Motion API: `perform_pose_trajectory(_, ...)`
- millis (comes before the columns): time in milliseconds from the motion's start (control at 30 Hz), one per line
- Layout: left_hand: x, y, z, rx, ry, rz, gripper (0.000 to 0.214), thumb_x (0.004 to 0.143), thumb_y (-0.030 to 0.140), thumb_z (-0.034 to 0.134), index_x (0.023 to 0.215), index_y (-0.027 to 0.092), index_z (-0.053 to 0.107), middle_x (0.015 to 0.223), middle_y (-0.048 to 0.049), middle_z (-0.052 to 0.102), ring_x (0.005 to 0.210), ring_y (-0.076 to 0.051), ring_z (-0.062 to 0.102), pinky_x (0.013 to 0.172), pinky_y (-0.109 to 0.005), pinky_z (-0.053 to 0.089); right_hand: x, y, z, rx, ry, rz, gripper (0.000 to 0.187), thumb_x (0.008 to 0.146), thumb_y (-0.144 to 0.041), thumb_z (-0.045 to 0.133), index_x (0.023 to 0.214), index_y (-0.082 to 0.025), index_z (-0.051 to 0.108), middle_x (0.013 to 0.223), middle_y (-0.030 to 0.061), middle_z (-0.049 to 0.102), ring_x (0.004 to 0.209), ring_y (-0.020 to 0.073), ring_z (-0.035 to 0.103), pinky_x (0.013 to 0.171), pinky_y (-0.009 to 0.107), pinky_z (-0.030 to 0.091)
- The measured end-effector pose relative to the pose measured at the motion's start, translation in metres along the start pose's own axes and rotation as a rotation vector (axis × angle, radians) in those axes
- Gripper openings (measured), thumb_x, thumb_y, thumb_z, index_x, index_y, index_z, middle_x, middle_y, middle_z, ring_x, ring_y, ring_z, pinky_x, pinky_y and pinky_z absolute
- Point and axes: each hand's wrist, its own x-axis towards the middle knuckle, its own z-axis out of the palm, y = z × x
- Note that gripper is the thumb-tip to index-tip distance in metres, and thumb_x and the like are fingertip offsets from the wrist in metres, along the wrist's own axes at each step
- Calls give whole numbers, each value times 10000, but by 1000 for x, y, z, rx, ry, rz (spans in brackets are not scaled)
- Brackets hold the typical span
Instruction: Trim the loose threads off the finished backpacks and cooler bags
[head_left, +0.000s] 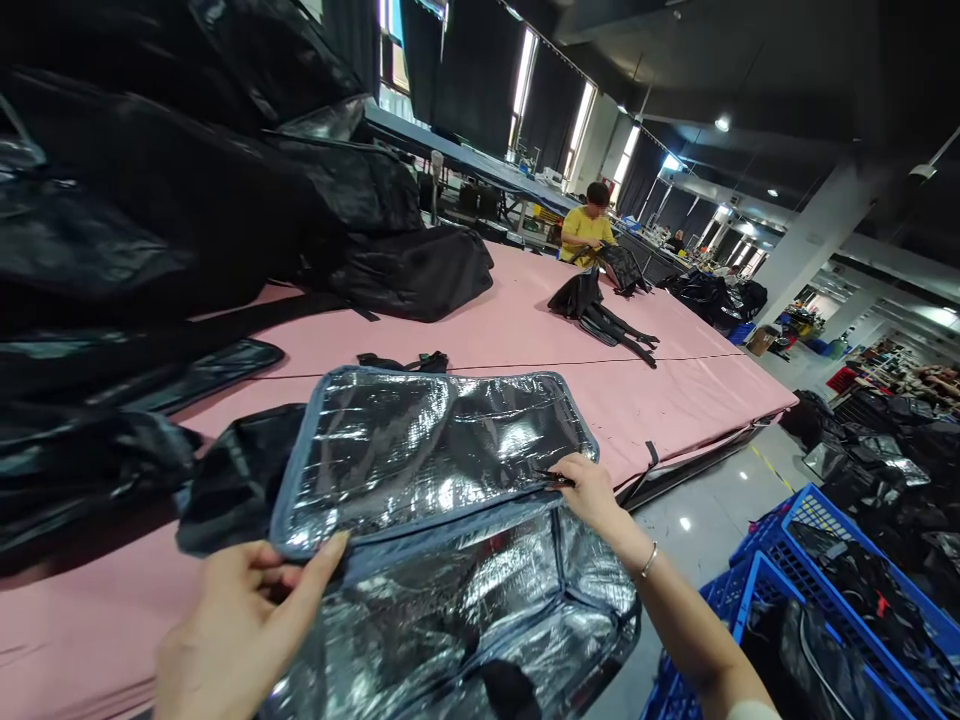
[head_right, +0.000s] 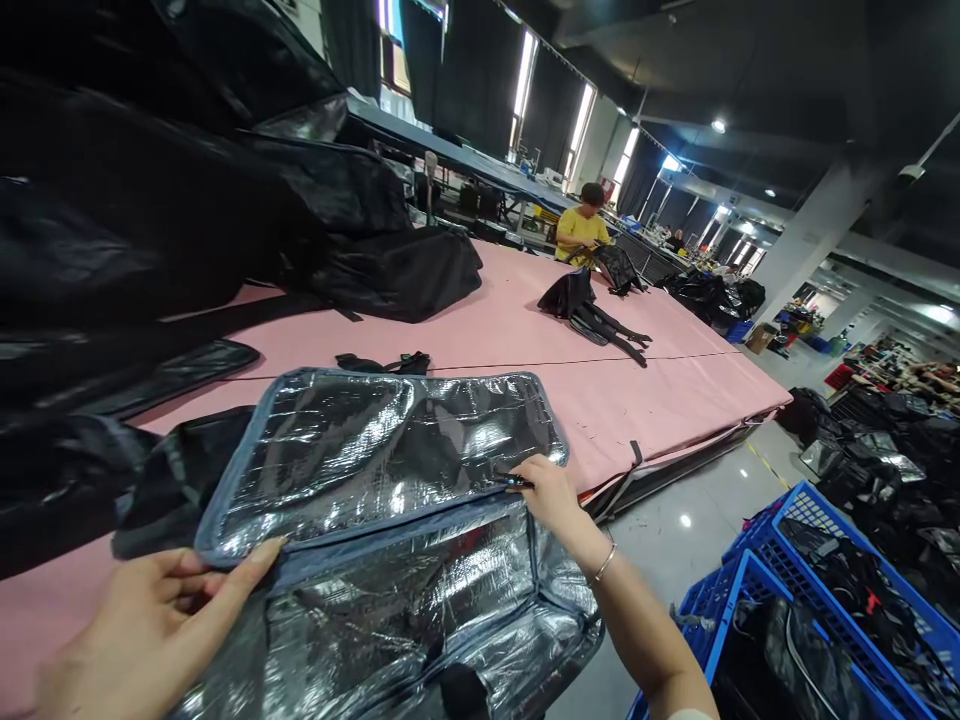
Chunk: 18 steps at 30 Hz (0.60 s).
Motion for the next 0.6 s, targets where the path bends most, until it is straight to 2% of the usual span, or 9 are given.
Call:
perform_pose_trajectory(100, 0, 0, 0, -11, -2, -1, 486, 611, 701, 486, 765, 260, 353, 540, 74, 528, 508, -195, 565, 529, -280, 385, 6, -2, 3, -34, -48, 19, 356, 787, -33, 486, 991, -231, 700, 1015, 28, 676, 930, 156, 619, 787, 236, 458)
perform_pose_trajectory(233, 4, -4, 2, -15, 17, -7, 511, 570, 709, 498, 765, 258, 355, 562, 75, 520, 490, -184, 550, 532, -284, 388, 22, -2, 0, -2, -172, 76, 137, 816, -176, 592, 803, -222, 721, 855, 10, 711, 796, 156, 641, 676, 219, 438)
perform_pose_trajectory(367, 8, -6, 3, -81, 2, -9, 511, 573, 705, 513, 754, 252, 359, 571, 76, 496, 446, -161, 507, 490, -269, 365, 38, -1, -2, 67, -306, 132, 74, 774, -216, 665, 715, -218, 710, 740, -23, 709, 679, 128, 632, 579, 189, 394)
perform_pose_trajectory(600, 7, -1, 1, -109, 28, 74, 474, 637, 681, 513, 718, 240, 358, 535, 94, 457, 378, -116, 439, 446, -233, 341, 47, -3, 1, 165, -343, 203, 124, 725, -281, 714, 635, -201, 687, 609, -24, 642, 592, 130, 557, 558, 213, 346)
